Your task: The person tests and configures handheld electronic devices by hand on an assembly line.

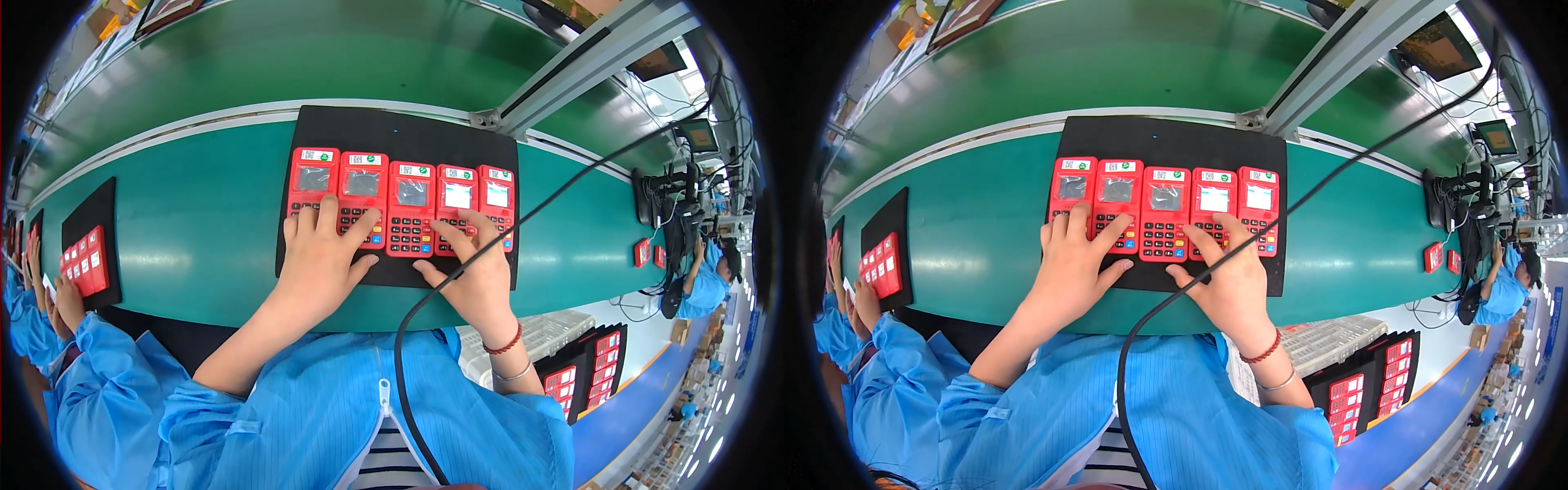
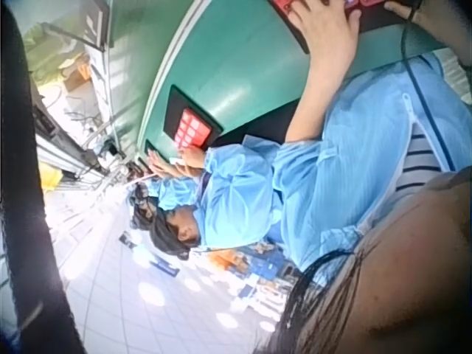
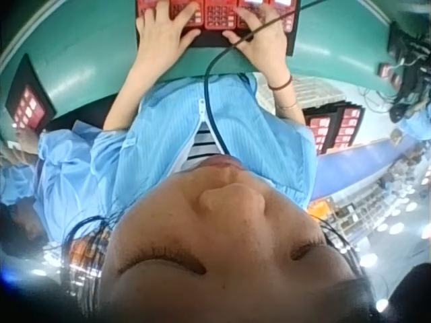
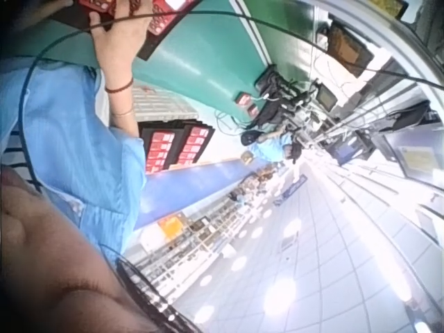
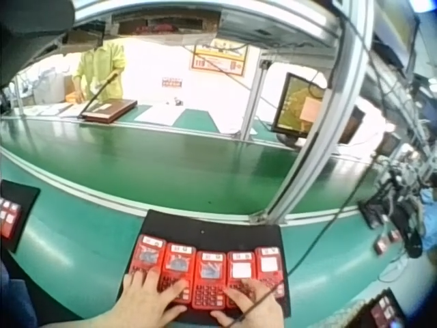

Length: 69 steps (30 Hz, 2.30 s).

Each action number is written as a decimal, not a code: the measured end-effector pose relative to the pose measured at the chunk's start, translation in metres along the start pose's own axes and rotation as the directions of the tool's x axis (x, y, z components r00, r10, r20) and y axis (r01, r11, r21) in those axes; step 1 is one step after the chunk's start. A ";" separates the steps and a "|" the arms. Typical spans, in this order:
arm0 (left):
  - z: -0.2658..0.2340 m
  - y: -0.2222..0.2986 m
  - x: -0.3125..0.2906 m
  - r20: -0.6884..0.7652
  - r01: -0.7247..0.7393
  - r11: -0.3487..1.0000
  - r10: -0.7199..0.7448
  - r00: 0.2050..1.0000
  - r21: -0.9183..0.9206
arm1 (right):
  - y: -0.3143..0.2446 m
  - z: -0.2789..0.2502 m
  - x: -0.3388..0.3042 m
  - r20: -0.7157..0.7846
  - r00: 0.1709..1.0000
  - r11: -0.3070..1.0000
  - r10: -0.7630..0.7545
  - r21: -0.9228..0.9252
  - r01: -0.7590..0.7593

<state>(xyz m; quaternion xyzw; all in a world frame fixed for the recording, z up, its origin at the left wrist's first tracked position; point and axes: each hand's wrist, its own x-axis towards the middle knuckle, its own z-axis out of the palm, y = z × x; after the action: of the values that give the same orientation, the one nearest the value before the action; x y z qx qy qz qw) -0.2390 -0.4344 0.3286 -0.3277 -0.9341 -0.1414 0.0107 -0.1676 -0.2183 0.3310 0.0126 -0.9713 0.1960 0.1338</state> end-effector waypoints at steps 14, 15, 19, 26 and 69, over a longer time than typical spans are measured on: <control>0.000 0.000 0.000 0.006 -0.015 0.999 0.015 1.000 -0.038 | 0.006 0.010 0.000 -0.044 0.997 0.997 -0.056 -0.049 0.054; 0.002 0.000 0.001 0.025 0.017 0.999 -0.016 1.000 -0.032 | 0.006 0.011 0.002 -0.011 1.000 1.000 -0.022 -0.007 0.022; 0.001 -0.004 0.003 -0.005 -0.009 1.000 0.009 1.000 -0.020 | 0.003 0.008 0.006 -0.028 0.999 0.999 -0.023 0.030 0.024; -0.002 0.000 0.006 0.012 -0.011 1.000 0.011 1.000 -0.002 | 0.005 0.009 0.005 -0.034 0.999 0.996 -0.022 0.082 0.025; 0.007 -0.008 -0.003 -0.012 -0.043 0.998 0.043 0.999 -0.038 | 0.004 0.012 0.012 -0.035 0.998 0.998 -0.046 -0.033 0.045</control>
<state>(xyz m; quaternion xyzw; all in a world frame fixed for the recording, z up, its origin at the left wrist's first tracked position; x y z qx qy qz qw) -0.2415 -0.4402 0.3191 -0.3471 -0.9239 -0.1607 0.0127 -0.1825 -0.2194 0.3219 0.0289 -0.9713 0.1775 0.1556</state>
